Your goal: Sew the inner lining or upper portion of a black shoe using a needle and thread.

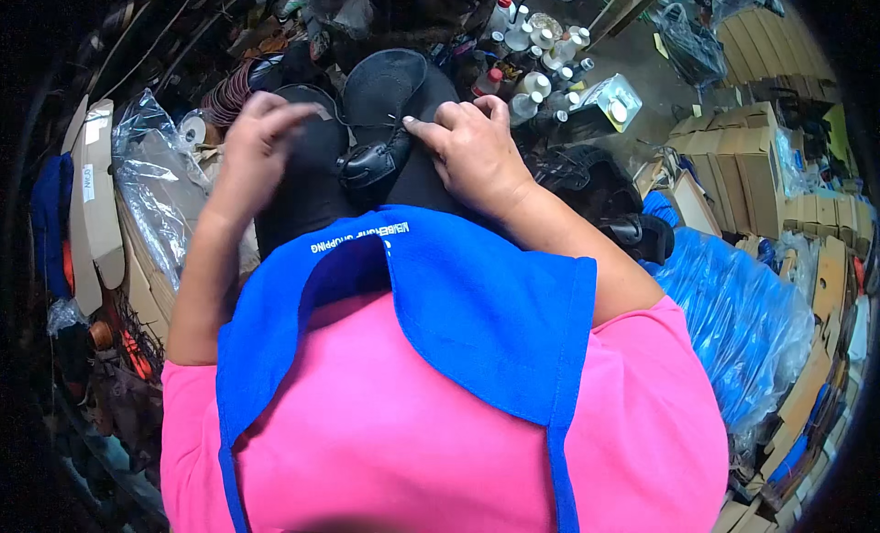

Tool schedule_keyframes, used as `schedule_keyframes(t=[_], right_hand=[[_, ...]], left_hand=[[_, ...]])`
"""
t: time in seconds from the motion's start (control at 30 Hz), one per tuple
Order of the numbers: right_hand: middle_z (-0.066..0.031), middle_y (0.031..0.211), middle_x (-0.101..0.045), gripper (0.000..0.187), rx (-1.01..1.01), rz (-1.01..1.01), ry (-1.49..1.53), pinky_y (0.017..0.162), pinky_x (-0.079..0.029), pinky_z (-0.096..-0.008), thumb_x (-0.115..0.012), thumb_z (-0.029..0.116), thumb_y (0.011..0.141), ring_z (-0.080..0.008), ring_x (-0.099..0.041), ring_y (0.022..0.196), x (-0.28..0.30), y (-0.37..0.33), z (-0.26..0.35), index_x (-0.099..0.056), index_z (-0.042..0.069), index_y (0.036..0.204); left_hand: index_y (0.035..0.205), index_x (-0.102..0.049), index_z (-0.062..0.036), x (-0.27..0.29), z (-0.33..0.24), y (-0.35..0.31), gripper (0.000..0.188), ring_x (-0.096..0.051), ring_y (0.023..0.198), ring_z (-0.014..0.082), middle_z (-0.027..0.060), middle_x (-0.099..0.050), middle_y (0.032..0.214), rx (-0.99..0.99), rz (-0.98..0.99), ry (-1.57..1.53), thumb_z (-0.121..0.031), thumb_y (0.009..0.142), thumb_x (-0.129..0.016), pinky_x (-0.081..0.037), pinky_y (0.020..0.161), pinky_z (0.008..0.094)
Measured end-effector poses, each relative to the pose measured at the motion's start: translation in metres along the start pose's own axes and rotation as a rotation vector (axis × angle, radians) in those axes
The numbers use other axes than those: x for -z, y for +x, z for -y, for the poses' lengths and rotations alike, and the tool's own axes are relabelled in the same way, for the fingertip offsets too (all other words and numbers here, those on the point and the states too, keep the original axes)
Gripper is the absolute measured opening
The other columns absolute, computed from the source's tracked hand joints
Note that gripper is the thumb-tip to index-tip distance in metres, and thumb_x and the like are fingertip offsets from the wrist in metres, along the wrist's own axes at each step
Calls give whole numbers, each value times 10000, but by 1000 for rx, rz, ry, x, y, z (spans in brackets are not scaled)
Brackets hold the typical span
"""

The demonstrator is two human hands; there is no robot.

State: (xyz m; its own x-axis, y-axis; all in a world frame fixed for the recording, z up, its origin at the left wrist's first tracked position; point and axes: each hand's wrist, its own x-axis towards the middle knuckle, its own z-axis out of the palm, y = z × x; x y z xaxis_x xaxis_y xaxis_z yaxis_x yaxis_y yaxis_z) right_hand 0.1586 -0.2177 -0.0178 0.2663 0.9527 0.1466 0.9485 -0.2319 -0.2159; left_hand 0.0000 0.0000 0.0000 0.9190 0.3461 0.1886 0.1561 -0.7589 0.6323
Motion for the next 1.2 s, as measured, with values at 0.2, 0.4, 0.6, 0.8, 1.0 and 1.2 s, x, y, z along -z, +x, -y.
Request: schedule_keyframes(t=[0.2, 0.4, 0.6, 0.8, 1.0, 1.2], right_hand=[[-24, 864, -552, 385, -71, -2, 161, 886, -326, -451, -636, 122, 762, -212, -547, 902, -3, 6, -15, -641, 252, 1125], [-39, 833, -549, 262, -147, 176, 681, 804, -412, -288, -582, 51, 817, -159, -523, 812, -3, 21, -45, -689, 138, 1039], [-22, 838, -558, 283, -11, 127, 456, 801, -388, -340, -618, 115, 799, -191, -524, 869, 3, 21, -45, -689, 231, 1047], [-6, 843, -568, 306, -27, 52, 147, 836, -334, -407, -619, 176, 803, -208, -531, 911, 2, 4, -33, -674, 319, 1067], [-17, 845, -519, 255, -109, 202, 670, 822, -399, -264, -592, 48, 826, -144, -494, 860, -3, 25, -55, -697, 149, 1035], [-42, 799, -524, 233, -62, 206, 685, 764, -437, -296, -611, 98, 828, -185, -524, 804, -5, 34, -60, -713, 223, 996]], left_hand=[[821, -696, -79, -29, -10, 8, 120, -579, 719, 267, 87, -560, 727, -72, 10, 103, -53, 705, -678, -441, 649, 356], [912, -716, -105, -44, -9, 21, 191, -511, 687, 141, 21, -504, 722, -12, 35, -373, -27, 745, -666, -425, 644, 273], [899, -712, -125, -44, -3, 17, 178, -514, 712, 201, 32, -524, 733, -254, 29, 139, -75, 731, -680, -405, 625, 331], [849, -718, -167, -46, -7, 15, 135, -538, 792, 215, 39, -546, 746, -47, 77, 30, -107, 734, -680, -387, 723, 352], [899, -707, -112, -50, -2, 27, 207, -519, 722, 216, 66, -509, 722, -151, 12, -88, -11, 722, -676, -433, 658, 319], [878, -710, -135, -52, 3, 29, 166, -504, 748, 221, 52, -497, 715, -139, 63, 3, -55, 737, -676, -410, 663, 335]])
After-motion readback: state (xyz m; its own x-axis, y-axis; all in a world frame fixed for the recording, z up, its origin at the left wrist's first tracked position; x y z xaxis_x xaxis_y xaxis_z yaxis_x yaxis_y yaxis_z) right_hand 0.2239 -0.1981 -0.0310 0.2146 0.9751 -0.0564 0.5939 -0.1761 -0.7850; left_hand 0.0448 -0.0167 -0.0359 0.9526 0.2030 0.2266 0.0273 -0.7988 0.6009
